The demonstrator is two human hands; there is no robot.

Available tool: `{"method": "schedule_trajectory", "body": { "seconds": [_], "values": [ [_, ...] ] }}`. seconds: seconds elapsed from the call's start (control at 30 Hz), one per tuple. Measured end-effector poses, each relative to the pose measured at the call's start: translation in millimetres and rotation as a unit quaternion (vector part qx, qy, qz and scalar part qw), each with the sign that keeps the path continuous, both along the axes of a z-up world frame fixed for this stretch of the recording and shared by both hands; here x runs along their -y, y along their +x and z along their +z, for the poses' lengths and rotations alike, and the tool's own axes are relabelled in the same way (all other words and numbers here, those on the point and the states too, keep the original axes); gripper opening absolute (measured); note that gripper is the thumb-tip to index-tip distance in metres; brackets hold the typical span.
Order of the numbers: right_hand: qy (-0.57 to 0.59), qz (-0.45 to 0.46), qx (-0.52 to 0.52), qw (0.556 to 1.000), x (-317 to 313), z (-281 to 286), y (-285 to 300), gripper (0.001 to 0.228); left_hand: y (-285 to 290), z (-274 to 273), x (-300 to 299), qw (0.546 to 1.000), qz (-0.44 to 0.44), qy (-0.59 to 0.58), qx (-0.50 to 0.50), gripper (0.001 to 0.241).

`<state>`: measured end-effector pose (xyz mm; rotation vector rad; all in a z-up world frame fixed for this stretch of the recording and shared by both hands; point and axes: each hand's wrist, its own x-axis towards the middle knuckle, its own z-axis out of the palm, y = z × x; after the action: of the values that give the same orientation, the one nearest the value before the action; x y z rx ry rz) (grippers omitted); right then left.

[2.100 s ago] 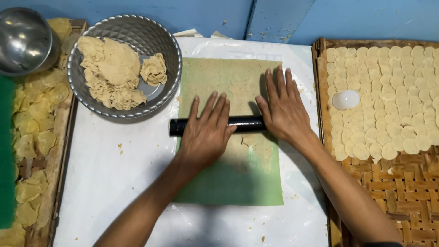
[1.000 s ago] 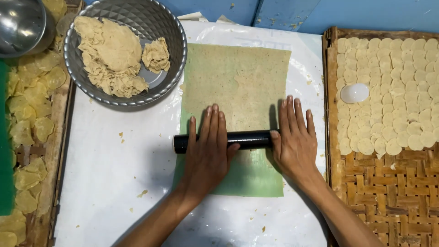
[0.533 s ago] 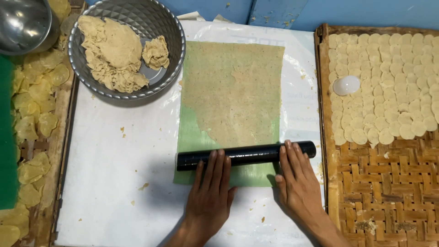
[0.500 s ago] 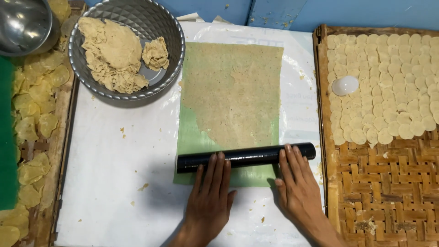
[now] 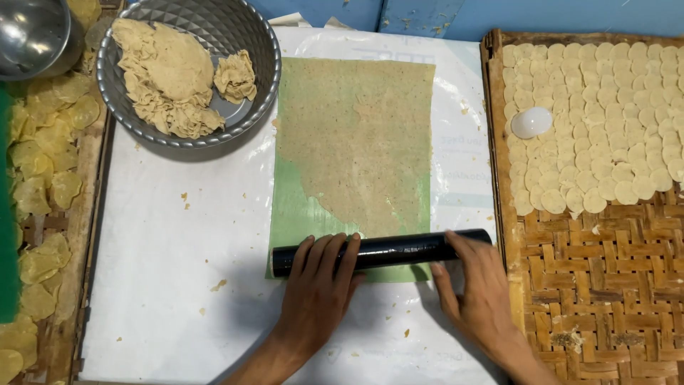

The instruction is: Rolling out small pieces of dough into thin discs using a rolling pin on a green sheet.

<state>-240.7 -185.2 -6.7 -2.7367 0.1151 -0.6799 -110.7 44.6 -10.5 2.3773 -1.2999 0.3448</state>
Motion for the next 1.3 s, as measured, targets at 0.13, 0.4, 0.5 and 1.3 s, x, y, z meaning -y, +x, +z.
{"method": "schedule_trajectory", "body": {
  "seconds": [0.13, 0.4, 0.5, 1.3],
  "values": [
    [0.022, 0.013, -0.029, 0.999, 4, 23, 50, 0.048, 17, 12, 5, 0.999, -0.024, -0.023, 0.002, 0.033],
    [0.013, -0.044, -0.122, 0.991, 29, 19, 144, 0.053, 69, -16, 18, 0.999, -0.034, 0.014, 0.013, 0.049],
    [-0.014, -0.021, -0.115, 0.993, 26, 12, 151, 0.059, 80, 5, 23, 0.998, -0.032, -0.001, -0.045, 0.058],
    [-0.113, 0.058, 0.023, 0.992, -26, -21, -27, 0.091, -8, -8, -17, 0.998, -0.065, -0.011, 0.017, 0.037]
  ]
}}
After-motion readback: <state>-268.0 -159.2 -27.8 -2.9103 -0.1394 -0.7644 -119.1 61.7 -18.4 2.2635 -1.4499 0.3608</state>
